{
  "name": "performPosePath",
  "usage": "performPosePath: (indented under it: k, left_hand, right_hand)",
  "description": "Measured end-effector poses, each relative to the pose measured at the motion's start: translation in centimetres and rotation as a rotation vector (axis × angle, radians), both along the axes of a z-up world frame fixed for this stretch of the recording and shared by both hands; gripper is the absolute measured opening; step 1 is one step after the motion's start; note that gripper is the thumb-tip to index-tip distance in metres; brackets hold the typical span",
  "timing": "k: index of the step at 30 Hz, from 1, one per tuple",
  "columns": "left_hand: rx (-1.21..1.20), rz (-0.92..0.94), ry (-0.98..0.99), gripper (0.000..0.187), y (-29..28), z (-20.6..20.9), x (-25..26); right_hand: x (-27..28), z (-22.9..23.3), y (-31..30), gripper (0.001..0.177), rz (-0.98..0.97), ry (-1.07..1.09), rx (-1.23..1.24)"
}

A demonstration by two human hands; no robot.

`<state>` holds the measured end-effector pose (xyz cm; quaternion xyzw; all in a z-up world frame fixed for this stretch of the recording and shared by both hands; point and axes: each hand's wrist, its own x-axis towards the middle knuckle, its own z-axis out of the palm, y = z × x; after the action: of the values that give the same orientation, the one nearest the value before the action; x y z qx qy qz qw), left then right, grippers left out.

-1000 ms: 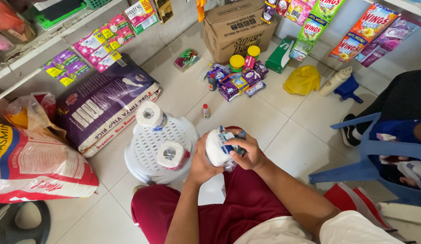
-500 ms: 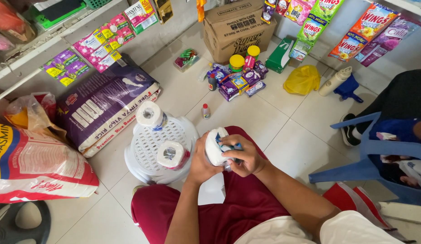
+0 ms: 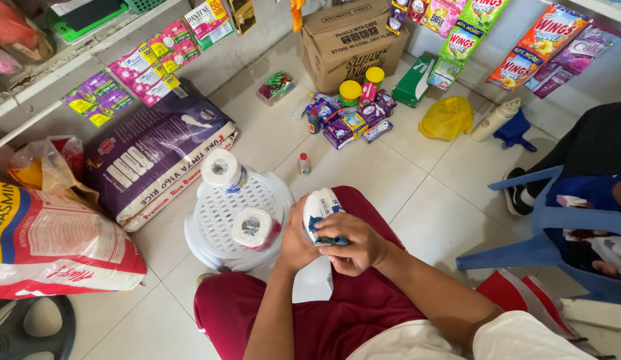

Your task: The person is cleaning a roll of toilet paper using a blue cloth in a small store setting.

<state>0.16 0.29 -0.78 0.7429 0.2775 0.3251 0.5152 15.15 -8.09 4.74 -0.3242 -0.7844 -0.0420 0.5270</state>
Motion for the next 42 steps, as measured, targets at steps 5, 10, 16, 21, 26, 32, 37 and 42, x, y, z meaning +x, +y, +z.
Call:
performPosePath:
  k: [5,10,16,21,26,32,37,42]
  left_hand:
    - [0.002,0.006,0.001,0.122,0.0,0.2,0.1]
    - [0.012,0.019,-0.014,0.123,-0.3,0.7,0.0]
    - [0.026,0.035,-0.001,0.122,-0.3,1.4,0.0]
    - [0.019,0.041,-0.013,0.121,-0.1,0.8,0.2]
    - [0.013,0.051,-0.008,0.119,-0.2,0.3,0.1]
    - [0.025,0.061,-0.026,0.116,-0.2,-0.1,0.0]
    - [0.017,0.042,-0.049,0.113,0.2,-1.0,-0.1]
    - [0.014,0.032,-0.059,0.112,0.1,-1.3,-0.1]
  right_hand:
    - [0.1,-0.8,0.1,0.017,-0.005,-0.003,0.006]
    - [0.2,-0.4,0.3,0.016,-0.033,-0.002,0.011]
    - [0.6,-0.8,0.4,0.015,-0.057,-0.001,-0.011]
    - [0.5,0.8,0.4,0.014,-0.089,-0.015,-0.027]
    - [0.6,0.3,0.5,0.014,-0.094,0.006,-0.037]
    - [0.8,-0.4,0.4,0.014,-0.121,0.035,-0.061]
    - [0.7,0.5,0.2,0.013,-0.104,0.182,-0.221]
    - [1.2,-0.2,0.6,0.012,-0.17,0.248,-0.255]
